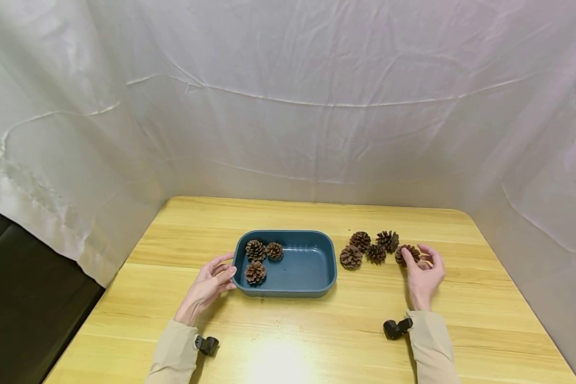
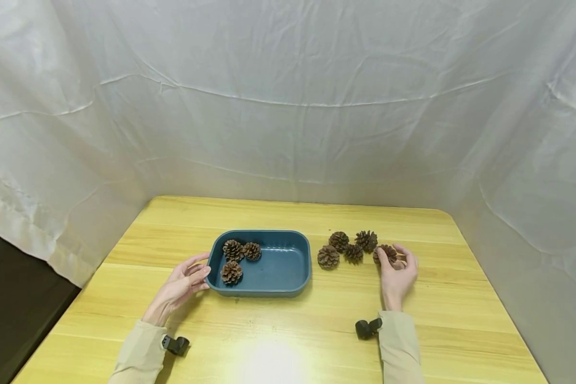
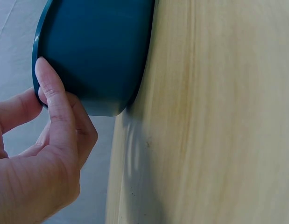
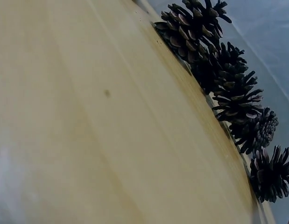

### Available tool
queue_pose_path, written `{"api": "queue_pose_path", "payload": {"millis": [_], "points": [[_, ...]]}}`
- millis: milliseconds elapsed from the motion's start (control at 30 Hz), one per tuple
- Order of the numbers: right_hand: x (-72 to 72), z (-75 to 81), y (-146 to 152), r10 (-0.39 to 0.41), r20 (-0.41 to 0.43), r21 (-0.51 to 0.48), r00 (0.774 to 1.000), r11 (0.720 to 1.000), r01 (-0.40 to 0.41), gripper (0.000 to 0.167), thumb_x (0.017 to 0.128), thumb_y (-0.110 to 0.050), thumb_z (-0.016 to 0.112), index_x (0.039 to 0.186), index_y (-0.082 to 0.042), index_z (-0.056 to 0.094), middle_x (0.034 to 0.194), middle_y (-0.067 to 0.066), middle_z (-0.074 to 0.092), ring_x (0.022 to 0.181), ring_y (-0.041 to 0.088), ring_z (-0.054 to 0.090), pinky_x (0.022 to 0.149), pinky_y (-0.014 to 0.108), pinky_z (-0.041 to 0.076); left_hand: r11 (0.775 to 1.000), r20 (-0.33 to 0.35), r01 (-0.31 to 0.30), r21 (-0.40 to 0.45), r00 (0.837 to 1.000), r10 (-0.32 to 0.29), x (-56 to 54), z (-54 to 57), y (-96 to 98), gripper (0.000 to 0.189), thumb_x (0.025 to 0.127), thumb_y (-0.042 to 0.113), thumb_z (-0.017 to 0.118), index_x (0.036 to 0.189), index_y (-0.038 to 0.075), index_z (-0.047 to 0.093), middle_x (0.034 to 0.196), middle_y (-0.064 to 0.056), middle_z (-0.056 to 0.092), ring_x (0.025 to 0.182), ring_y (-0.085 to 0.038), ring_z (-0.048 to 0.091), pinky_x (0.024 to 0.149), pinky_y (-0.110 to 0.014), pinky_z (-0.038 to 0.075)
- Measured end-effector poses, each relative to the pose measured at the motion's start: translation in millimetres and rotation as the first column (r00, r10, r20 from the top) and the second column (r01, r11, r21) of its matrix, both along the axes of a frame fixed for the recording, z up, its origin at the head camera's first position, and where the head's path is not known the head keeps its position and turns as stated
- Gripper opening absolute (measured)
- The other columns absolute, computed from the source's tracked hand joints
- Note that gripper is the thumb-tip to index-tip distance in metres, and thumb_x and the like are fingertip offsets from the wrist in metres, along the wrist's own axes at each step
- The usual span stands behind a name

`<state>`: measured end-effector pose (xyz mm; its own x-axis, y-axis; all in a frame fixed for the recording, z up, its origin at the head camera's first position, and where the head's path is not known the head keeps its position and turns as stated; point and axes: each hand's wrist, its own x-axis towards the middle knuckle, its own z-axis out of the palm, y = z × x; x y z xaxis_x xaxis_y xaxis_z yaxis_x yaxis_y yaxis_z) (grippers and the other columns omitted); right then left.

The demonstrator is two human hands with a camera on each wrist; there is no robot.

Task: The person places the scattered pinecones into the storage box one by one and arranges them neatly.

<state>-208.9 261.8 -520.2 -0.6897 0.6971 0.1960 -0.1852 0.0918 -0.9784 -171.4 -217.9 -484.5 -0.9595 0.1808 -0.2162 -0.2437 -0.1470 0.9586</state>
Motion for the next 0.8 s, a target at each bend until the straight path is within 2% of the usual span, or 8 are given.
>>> {"api": "queue_pose_path", "payload": {"millis": [67,200,367,567,800], "points": [[0.5,-0.5,0.9,-0.014,0.052,0.054,0.999,0.998,0.012,0.039,0.081,-0.015,0.086,0.115,-0.009,0.069,0.106,-0.007,0.052,0.078,0.007,0.05,0.066,0.006,0.046,1.0,-0.003,-0.006,0.0,1.0,0.006,-0.2,-0.6,0.1,0.057,0.102,0.0,0.053,0.153,-0.007,0.028,0.104,-0.003,0.054,0.073,-0.007,0.06,0.067,-0.017,0.059],[1.4,0.1,1.5,-0.025,0.119,0.1,0.993,0.995,0.013,0.045,0.082,-0.023,0.086,0.121,-0.012,0.067,0.109,-0.01,0.048,0.087,0.011,0.047,0.074,0.014,0.041,1.0,-0.009,-0.002,0.0,1.0,0.002,0.5,-0.6,-0.5,0.057,0.102,-0.001,0.053,0.153,-0.007,0.028,0.103,-0.003,0.054,0.073,-0.006,0.06,0.067,-0.016,0.059],[-0.8,1.9,2.7,-0.007,0.178,0.067,0.984,0.998,-0.005,0.055,0.081,-0.025,0.086,0.129,-0.011,0.064,0.12,-0.012,0.047,0.106,0.012,0.044,0.09,0.024,0.039,1.0,-0.019,0.004,-0.004,1.0,-0.004,1.4,0.0,-1.1,0.058,0.102,0.0,0.053,0.153,-0.008,0.027,0.103,-0.002,0.055,0.073,-0.006,0.06,0.068,-0.017,0.059],[-3.4,0.9,5.7,0.031,0.22,0.046,0.975,0.998,-0.042,0.062,0.082,-0.028,0.085,0.135,-0.011,0.06,0.14,0.001,0.045,0.13,0.024,0.041,0.11,0.041,0.039,1.0,-0.014,-0.001,-0.005,1.0,0.001,0.4,-0.2,-0.9,0.058,0.102,0.0,0.052,0.153,-0.007,0.027,0.102,-0.002,0.055,0.072,-0.006,0.06,0.067,-0.016,0.059],[-5.5,0.8,9.7,0.071,0.246,0.028,0.967,0.996,-0.08,0.069,0.082,-0.024,0.085,0.142,-0.01,0.054,0.149,0.013,0.044,0.136,0.028,0.039,0.121,0.046,0.035,1.0,0.003,-0.001,-0.005,1.0,0.001,-0.3,-0.9,0.0,0.057,0.102,-0.002,0.051,0.154,-0.005,0.028,0.104,-0.003,0.054,0.073,-0.006,0.06,0.067,-0.017,0.059]]}}
